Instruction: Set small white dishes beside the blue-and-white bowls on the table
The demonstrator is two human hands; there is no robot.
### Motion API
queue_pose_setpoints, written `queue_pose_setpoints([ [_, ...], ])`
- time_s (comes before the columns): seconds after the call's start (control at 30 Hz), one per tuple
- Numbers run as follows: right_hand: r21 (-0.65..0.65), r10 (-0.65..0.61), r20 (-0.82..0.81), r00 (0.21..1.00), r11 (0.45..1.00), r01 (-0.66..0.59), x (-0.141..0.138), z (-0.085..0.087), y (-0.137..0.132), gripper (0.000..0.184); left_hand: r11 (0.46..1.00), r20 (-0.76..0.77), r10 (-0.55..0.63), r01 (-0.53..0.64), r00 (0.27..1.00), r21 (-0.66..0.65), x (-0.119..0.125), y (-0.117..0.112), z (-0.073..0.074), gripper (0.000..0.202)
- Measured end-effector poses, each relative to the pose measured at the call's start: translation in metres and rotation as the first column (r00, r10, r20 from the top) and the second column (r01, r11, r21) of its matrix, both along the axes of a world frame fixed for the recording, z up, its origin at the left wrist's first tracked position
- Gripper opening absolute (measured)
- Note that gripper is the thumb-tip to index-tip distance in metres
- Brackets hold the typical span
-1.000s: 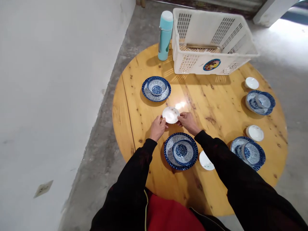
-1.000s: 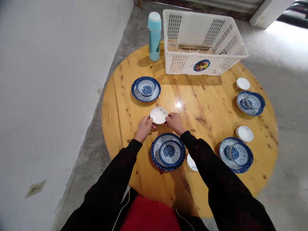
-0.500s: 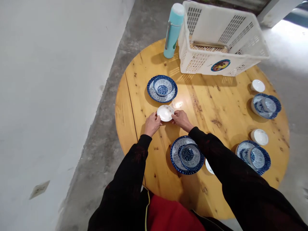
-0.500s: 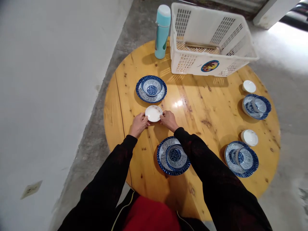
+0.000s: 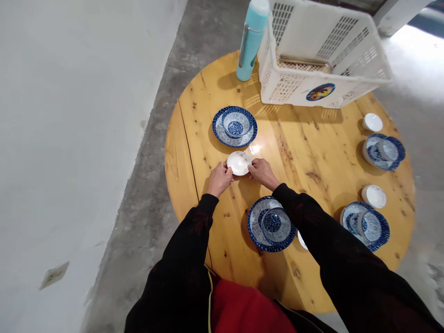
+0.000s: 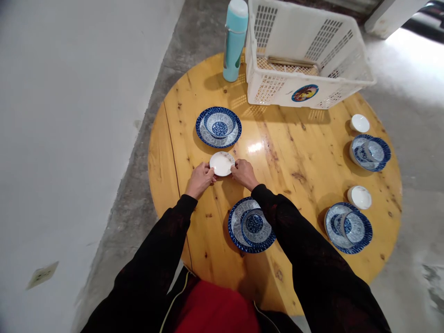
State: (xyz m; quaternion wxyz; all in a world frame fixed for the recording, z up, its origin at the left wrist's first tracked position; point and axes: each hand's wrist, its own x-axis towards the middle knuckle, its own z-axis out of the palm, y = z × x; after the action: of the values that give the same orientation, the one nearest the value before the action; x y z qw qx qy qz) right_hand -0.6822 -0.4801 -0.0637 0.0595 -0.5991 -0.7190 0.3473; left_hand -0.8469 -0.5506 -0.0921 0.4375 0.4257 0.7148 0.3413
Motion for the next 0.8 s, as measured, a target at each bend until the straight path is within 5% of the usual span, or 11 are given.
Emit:
queue_pose_setpoints([
  [0.43, 0.143, 0.093, 0.266, 0.959, 0.981, -0.135, -0.002, 0.003, -0.001, 0.020, 1.000, 0.013, 0.001, -0.001, 1.000, 0.001, 0.000, 0.002, -0.004, 0.016],
  [0.8, 0.054, -0.018, 0.015, 1.000, 0.998, 0.017, 0.015, 0.010, -0.010, 0.031, 1.000, 0.024, 0.009, -0.009, 1.000, -0.010, 0.000, 0.001, 0.001, 0.019],
])
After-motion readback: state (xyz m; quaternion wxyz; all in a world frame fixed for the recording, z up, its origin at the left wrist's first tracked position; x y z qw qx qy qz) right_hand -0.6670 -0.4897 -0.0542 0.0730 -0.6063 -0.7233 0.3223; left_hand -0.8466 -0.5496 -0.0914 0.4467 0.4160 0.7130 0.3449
